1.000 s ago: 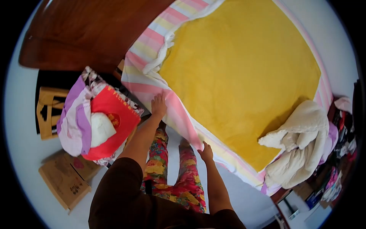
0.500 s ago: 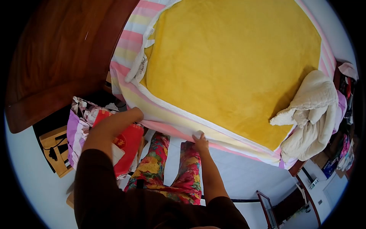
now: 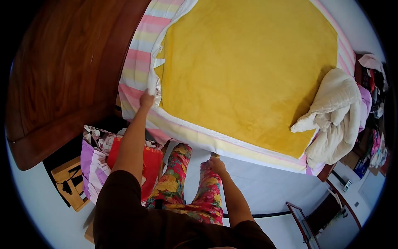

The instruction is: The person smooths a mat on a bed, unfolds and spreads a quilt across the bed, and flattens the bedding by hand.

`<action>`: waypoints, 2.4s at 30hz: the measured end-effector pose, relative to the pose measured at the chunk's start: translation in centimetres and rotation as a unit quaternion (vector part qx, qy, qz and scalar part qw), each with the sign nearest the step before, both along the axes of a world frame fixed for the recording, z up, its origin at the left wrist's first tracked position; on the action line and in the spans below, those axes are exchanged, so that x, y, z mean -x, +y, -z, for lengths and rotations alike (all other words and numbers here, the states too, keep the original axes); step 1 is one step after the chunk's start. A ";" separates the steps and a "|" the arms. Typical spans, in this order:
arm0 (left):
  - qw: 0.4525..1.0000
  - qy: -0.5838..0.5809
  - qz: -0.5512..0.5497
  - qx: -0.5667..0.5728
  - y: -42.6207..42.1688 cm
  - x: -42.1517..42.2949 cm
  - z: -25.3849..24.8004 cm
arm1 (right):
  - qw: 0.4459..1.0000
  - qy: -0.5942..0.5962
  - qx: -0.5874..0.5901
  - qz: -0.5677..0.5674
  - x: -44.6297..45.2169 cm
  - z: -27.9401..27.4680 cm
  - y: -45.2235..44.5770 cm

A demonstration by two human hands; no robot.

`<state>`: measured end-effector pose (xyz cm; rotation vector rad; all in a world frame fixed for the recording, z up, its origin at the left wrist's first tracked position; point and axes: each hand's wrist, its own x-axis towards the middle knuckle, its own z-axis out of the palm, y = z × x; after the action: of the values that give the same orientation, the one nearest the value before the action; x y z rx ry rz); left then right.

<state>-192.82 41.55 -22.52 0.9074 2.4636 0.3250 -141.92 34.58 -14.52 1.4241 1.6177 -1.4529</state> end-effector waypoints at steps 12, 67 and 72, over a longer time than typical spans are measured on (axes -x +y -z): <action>0.887 -0.298 0.351 -0.042 10.4 -31.2 -23.5 | 0.851 0.189 0.136 0.471 4.8 -8.2 5.7; 0.964 0.079 -0.245 0.067 -6.9 7.8 -21.3 | 0.985 0.013 -0.123 0.116 -0.9 -18.7 2.3; 0.960 0.032 -0.235 0.152 -6.2 6.4 -19.4 | 0.990 0.020 -0.113 0.083 0.9 -20.5 2.0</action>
<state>-199.21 35.34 -3.12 0.2032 2.6696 0.0672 -142.87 36.62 5.93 1.7019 1.7703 -1.4327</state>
